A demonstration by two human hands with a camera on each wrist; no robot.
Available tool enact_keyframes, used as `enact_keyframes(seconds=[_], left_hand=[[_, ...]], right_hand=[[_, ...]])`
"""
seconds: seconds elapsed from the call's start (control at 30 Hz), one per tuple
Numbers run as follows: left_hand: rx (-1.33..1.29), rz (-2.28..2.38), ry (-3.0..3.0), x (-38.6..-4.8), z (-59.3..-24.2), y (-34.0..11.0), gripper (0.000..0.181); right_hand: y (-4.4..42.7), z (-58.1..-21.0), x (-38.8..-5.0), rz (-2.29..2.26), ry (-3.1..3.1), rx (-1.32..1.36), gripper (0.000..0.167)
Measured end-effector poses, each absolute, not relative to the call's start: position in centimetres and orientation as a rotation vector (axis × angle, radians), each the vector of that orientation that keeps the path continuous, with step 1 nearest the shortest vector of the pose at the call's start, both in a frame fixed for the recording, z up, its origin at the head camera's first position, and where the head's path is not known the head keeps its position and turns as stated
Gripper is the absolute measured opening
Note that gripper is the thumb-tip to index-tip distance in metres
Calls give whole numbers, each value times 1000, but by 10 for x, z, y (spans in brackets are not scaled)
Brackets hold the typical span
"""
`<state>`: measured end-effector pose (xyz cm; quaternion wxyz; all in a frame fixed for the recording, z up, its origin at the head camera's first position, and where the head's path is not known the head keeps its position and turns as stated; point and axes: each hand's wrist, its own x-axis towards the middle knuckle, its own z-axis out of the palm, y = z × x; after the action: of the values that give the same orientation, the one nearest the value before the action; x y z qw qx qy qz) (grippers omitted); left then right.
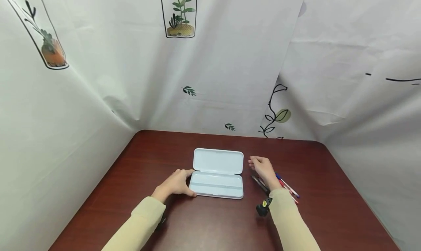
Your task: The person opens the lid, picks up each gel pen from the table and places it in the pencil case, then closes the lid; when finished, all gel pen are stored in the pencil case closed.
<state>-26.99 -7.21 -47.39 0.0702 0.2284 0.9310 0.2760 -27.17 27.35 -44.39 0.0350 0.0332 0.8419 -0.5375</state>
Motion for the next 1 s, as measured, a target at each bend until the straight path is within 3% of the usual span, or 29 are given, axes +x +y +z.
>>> enact_keyframes(seconds=[0.2,1.0], left_hand=[[690,839,2801,-270,-473,-72,88],[696,862,2805,-270,-476,-72,85]], right_hand=[[293,-440,-262,-1548,2668,21,42],[353,-452,-222,-1134,3007,104,38]])
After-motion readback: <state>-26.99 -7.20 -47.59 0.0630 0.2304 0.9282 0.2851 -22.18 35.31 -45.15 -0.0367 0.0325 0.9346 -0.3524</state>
